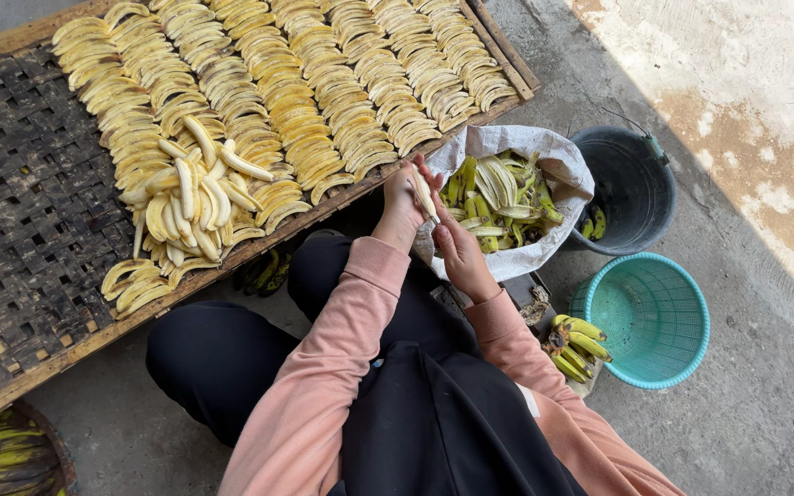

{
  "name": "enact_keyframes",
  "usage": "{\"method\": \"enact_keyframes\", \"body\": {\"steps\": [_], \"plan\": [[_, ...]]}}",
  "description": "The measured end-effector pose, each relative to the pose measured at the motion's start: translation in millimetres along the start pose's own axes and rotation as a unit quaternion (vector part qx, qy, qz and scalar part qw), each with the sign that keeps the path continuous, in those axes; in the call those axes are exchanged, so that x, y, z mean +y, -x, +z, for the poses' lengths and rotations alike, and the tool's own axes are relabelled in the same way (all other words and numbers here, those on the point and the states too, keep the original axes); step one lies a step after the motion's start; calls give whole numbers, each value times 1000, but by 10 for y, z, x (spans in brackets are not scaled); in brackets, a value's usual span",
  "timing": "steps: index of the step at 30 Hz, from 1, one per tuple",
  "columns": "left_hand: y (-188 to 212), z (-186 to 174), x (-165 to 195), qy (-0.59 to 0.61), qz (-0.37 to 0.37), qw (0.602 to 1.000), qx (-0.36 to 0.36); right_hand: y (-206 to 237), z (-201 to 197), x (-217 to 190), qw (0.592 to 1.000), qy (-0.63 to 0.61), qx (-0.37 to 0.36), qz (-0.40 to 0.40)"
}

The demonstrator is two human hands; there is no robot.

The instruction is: The person sits on the ground and peels green bananas with a knife, dropping peels into a sack. They slice the peeled bananas in half and arrange the pieces in rows on woven bamboo drying trays, working through a pile of bananas one at a time.

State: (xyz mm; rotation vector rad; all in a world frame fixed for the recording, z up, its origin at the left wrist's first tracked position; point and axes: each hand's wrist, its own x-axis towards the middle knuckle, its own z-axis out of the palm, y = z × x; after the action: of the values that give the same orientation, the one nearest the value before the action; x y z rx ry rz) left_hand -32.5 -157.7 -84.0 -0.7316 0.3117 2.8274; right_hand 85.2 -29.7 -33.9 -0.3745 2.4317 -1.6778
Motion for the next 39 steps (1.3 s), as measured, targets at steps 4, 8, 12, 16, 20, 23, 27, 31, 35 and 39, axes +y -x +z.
{"method": "enact_keyframes", "body": {"steps": [4,8,12,16,20,23,27,31,35,39], "plan": [[19,3,-19,-86,-12,996,-12,-125,17,86,990,23,36,-135],[-29,-22,-72,-31,-12,997,-76,-242,32,170,993,45,60,-89],[-36,-15,-147,-45,33,996,-69,-339,106,189,989,83,108,-58],[48,6,-140,-101,87,989,-67,-411,127,29,993,67,96,-9],[144,136,-69,-101,77,988,-92,-465,4,-250,956,280,87,1],[183,200,29,-228,76,965,-102,-539,-136,-401,864,472,138,-109],[105,248,249,-228,65,970,-56,-651,-422,-430,802,571,173,-41],[21,231,730,-5,224,964,141,-486,-972,-262,852,475,221,19],[73,117,1508,-12,446,837,317,309,-1514,114,867,392,300,63],[36,59,1686,-128,480,788,363,1297,-1917,513,821,405,373,153]]}}
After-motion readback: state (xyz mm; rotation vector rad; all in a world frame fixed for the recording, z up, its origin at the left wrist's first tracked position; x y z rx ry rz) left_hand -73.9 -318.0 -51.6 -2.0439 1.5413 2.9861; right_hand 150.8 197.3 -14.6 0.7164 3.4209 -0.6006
